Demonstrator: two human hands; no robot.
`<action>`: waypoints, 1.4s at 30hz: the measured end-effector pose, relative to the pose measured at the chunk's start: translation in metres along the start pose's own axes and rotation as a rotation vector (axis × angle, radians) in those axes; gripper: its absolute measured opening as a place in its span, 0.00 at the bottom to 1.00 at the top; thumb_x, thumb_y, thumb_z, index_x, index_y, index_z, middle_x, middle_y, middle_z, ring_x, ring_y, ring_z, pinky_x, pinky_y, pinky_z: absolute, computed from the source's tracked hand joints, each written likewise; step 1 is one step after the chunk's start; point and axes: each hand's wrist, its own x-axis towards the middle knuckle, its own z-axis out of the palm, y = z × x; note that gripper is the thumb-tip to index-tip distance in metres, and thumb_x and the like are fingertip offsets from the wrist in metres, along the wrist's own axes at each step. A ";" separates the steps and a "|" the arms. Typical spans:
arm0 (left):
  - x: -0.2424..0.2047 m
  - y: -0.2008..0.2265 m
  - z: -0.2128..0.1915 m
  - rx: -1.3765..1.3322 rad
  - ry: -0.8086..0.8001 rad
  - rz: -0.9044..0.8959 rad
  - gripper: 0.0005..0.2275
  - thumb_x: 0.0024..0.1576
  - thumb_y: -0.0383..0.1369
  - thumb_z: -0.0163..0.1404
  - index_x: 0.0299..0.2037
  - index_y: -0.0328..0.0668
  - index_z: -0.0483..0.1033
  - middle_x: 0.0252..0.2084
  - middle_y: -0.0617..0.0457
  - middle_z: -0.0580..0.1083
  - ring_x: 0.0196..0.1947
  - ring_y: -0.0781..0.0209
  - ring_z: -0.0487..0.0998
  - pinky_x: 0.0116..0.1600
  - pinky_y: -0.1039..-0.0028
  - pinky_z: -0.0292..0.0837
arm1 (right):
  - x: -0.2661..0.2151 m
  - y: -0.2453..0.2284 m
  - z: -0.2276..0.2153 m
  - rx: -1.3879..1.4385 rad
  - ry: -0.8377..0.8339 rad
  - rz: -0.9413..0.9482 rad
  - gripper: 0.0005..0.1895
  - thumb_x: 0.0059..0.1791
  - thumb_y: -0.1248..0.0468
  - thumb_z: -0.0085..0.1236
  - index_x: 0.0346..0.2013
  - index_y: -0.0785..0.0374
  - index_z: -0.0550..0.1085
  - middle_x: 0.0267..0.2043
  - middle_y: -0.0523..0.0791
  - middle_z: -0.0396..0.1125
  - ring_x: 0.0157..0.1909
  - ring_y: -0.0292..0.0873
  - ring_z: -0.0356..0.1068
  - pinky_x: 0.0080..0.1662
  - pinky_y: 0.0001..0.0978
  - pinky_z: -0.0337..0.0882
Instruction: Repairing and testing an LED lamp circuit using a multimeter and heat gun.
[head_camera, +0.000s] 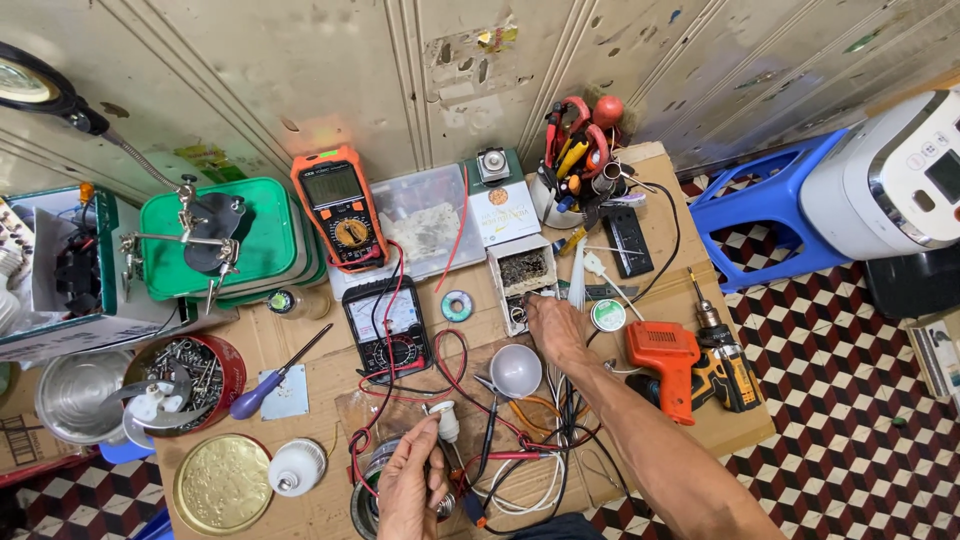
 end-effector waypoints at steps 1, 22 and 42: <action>0.000 0.000 0.000 0.000 0.000 0.001 0.15 0.59 0.32 0.54 0.53 0.36 0.79 0.20 0.55 0.67 0.13 0.71 0.59 0.16 0.79 0.48 | 0.002 0.000 0.002 0.001 0.000 -0.001 0.12 0.51 0.62 0.50 0.43 0.60 0.80 0.32 0.57 0.74 0.33 0.60 0.75 0.39 0.56 0.72; 0.013 -0.005 -0.004 0.011 0.022 -0.075 0.16 0.58 0.33 0.55 0.55 0.36 0.78 0.20 0.54 0.67 0.12 0.70 0.59 0.15 0.79 0.48 | 0.012 -0.008 0.015 0.070 0.008 0.199 0.17 0.47 0.62 0.58 0.50 0.62 0.79 0.33 0.58 0.75 0.36 0.57 0.78 0.45 0.49 0.76; 0.024 -0.014 -0.020 -0.030 0.002 -0.044 0.16 0.58 0.32 0.54 0.54 0.35 0.78 0.19 0.53 0.67 0.11 0.70 0.58 0.14 0.78 0.48 | 0.015 -0.021 0.002 0.140 -0.090 0.308 0.14 0.50 0.59 0.55 0.46 0.59 0.80 0.22 0.49 0.75 0.34 0.49 0.79 0.47 0.43 0.75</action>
